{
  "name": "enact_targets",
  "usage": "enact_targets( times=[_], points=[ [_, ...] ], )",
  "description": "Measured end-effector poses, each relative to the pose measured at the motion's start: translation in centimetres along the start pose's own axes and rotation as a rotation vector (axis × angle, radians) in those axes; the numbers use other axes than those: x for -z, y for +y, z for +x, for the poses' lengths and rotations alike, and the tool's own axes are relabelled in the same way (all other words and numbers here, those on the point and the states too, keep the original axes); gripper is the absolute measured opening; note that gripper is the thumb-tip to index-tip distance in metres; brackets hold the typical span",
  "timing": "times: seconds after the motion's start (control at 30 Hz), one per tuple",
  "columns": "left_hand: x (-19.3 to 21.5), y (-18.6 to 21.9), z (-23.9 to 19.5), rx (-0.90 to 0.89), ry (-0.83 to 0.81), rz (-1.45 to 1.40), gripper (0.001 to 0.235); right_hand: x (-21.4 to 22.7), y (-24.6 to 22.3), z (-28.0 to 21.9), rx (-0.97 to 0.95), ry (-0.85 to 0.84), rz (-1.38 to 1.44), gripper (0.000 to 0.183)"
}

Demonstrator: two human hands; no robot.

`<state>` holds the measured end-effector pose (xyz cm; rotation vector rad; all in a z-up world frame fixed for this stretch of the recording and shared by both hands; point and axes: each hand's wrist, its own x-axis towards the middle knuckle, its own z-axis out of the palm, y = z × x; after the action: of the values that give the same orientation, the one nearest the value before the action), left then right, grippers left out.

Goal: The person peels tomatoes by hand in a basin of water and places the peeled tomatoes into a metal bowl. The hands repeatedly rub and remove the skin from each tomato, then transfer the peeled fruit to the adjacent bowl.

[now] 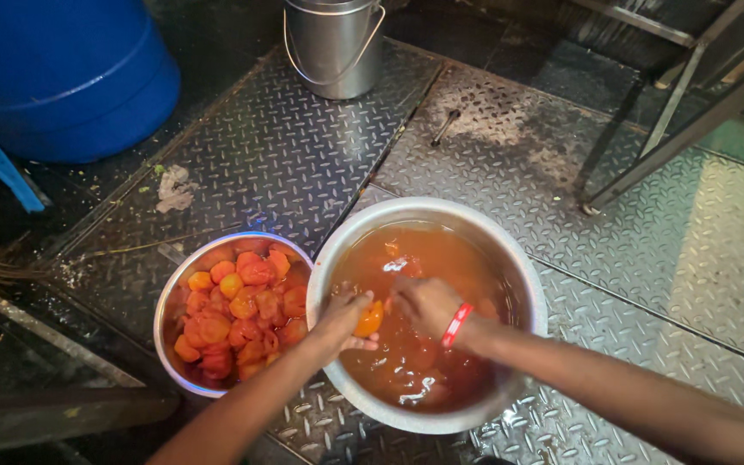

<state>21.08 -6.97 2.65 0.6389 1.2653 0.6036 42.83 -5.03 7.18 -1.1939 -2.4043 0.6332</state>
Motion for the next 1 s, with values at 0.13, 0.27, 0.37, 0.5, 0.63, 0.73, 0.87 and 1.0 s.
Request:
enact_targets(
  times=[0.13,0.27,0.37,0.5,0.63,0.73,0.87,1.0],
  points=[
    [0.0,1.0,-0.3,0.029,0.046,-0.011,0.064,0.8,2.4,-0.2,-0.059,-0.169,-0.172,0.036],
    [-0.9,0.9,0.2,-0.008,-0.066,-0.012,0.064,-0.6,2.0,-0.1,-0.148,-0.259,0.244,0.064],
    [-1.7,0.7,0.4,-0.103,-0.134,0.098,0.058,-1.5,1.3,0.2,-0.092,-0.28,0.611,0.069],
    [-2.4,1.6,-0.5,-0.199,-0.027,0.313,0.044,-1.2,0.7,-0.3,-0.379,-0.239,0.985,0.07],
    [-3.0,2.8,-3.4,-0.959,0.234,0.873,0.028,-0.2,0.3,-0.9,-0.405,-0.16,0.487,0.063],
    [-4.4,4.0,-5.1,-0.914,0.17,0.926,0.025,0.0,-0.5,-0.8,-0.106,-0.012,0.286,0.057],
    [-4.9,4.7,-5.9,-0.9,0.185,1.025,0.019,-0.1,-1.5,-0.9,-0.358,-0.091,0.372,0.055],
    [-4.0,4.4,-5.7,-0.911,0.177,1.024,0.017,-0.3,-1.2,-0.8,-0.516,-0.176,0.679,0.051]
  ],
)
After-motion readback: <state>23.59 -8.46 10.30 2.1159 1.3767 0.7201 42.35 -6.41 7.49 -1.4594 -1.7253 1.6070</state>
